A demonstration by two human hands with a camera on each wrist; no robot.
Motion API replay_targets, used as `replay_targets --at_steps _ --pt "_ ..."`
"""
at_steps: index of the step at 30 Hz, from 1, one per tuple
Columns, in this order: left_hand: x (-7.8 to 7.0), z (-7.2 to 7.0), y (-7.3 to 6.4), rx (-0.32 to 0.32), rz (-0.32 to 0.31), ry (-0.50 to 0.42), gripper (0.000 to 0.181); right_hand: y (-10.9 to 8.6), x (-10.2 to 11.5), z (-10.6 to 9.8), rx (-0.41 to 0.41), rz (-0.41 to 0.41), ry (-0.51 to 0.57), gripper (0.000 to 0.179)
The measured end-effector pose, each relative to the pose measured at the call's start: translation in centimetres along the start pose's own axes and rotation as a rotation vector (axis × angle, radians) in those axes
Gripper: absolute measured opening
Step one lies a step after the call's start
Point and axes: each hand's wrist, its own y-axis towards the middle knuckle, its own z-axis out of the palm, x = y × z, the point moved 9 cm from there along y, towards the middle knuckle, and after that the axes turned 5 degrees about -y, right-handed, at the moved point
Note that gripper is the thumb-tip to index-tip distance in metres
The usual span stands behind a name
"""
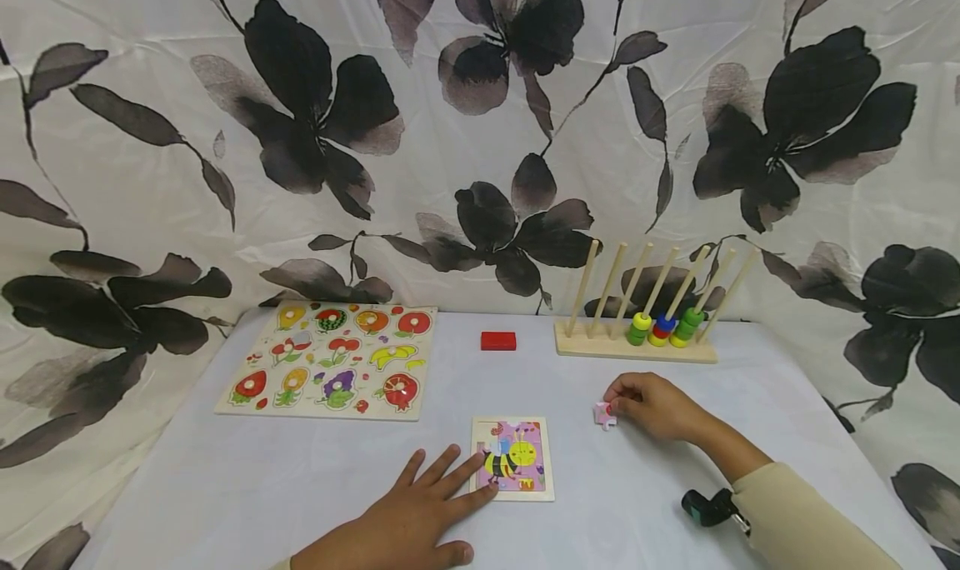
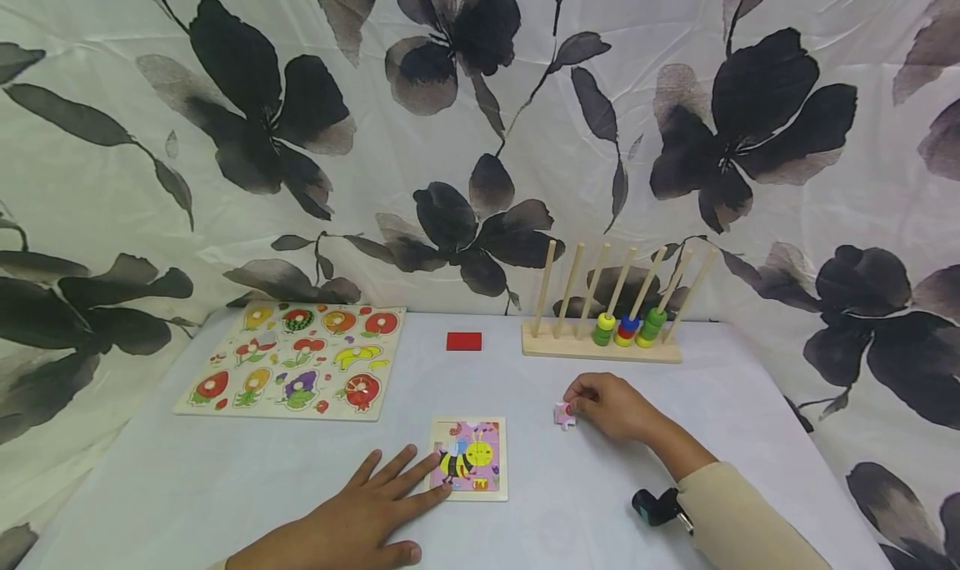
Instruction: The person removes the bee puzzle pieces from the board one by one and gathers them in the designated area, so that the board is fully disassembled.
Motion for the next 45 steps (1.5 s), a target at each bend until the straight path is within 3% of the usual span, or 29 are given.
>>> replay_targets --at_steps 13,36,45 --pt "0.0 0.1 0.0 0.000 0.008 -0.013 0.074 0.6 -0.6 0.6 -0.001 0.048 -0.063 0.009" --pt "0.2 0.1 -0.2 0.005 -0.008 -0.033 0.075 0.6 0.0 0.4 -0.016 0.035 -0.142 0.007" --pt "0.1 0.0 -0.2 0.001 -0.006 -0.029 0.074 0.8 0.4 0.0 -0.058 0.054 -0.153 0.003"
